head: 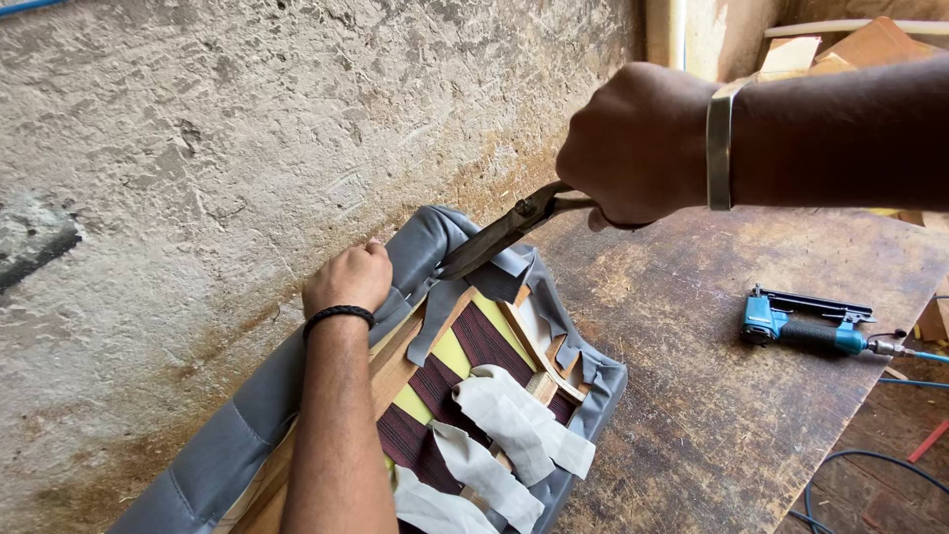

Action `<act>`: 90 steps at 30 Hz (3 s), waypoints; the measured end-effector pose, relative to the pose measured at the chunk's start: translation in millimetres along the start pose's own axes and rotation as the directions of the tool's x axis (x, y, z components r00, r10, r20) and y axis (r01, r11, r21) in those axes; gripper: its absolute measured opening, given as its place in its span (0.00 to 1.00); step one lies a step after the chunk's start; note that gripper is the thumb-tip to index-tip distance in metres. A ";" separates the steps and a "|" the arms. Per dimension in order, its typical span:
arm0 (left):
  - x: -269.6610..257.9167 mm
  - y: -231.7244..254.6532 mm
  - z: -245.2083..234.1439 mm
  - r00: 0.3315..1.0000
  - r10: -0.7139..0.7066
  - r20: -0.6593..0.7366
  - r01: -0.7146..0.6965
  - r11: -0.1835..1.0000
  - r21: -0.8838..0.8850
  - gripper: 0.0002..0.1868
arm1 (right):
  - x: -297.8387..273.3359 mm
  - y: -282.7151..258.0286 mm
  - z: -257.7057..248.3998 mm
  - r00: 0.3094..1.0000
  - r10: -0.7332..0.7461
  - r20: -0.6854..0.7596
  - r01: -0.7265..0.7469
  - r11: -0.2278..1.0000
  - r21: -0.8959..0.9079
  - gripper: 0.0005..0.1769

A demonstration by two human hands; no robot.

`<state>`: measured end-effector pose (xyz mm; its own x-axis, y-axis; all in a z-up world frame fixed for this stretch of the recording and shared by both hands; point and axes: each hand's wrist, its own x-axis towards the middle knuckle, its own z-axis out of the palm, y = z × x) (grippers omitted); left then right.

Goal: The person trims excess gray upholstery fabric from a chair back using shears, then folds and staples the edges with a pneumatic staple gun. They repeatedly flip the chair to inspect the fit and continue trimming and stapling along the perimeter.

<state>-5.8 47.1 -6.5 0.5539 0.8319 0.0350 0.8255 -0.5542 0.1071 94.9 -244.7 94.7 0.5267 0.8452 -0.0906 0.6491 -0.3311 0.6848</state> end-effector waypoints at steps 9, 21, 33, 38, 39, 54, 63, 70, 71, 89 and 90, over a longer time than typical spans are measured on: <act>3.1 -9.8 1.6 0.997 -0.008 -0.077 0.007 1.000 -0.018 0.34 | 20.0 -5.4 140.9 0.994 0.084 0.063 -0.103 0.905 0.413 0.29; -47.3 -1.5 -18.0 0.973 -0.124 -0.197 0.129 0.992 0.014 0.27 | 46.2 -188.1 454.9 0.755 -0.118 0.645 -0.615 0.214 0.759 0.37; -106.9 13.2 -24.3 0.930 -0.165 -0.327 0.172 0.985 -0.008 0.21 | 51.8 -256.8 543.9 0.813 -0.215 0.541 -0.505 0.200 0.839 0.29; -114.5 15.7 -20.1 0.921 -0.216 -0.325 0.221 0.975 -0.024 0.21 | 78.0 -196.2 440.4 0.989 -0.100 0.113 -0.107 0.062 0.992 0.29; -117.2 16.9 -20.3 0.915 -0.226 -0.335 0.235 0.972 -0.014 0.21 | 87.7 -179.6 408.7 0.974 -0.166 0.153 -0.165 -0.058 0.985 0.24; -108.4 28.6 -8.8 0.925 -0.212 -0.315 0.222 0.975 -0.005 0.25 | 130.4 -83.3 -9.1 0.834 -0.285 -0.472 0.546 0.307 0.780 0.45; -78.1 25.4 -5.0 0.961 -0.069 -0.268 0.065 0.998 -0.025 0.28 | 163.6 -90.7 0.5 0.945 -0.070 -0.318 0.321 0.364 0.874 0.44; -60.9 23.3 -0.3 0.965 0.003 -0.261 -0.016 0.999 -0.050 0.26 | 179.2 -89.8 2.7 0.977 0.036 -0.212 0.189 0.326 0.926 0.39; -59.7 23.5 0.8 0.969 -0.002 -0.245 -0.015 0.998 -0.068 0.26 | 180.8 -89.0 1.6 0.979 0.026 -0.201 0.181 0.327 0.927 0.38; -51.2 21.8 3.1 0.960 -0.050 -0.275 0.039 0.998 -0.044 0.26 | 195.0 -94.8 4.4 0.972 0.024 -0.235 0.213 0.337 0.917 0.27; -52.6 22.8 2.8 0.965 -0.060 -0.255 0.047 0.997 -0.059 0.26 | 193.8 -94.2 4.9 0.973 0.032 -0.229 0.206 0.328 0.922 0.27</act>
<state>-15.7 -9.4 -8.7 0.4570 0.8440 0.2810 0.8426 -0.5119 0.1672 138.6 -51.7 9.0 0.4077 0.9077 0.0992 0.8273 -0.3212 -0.4608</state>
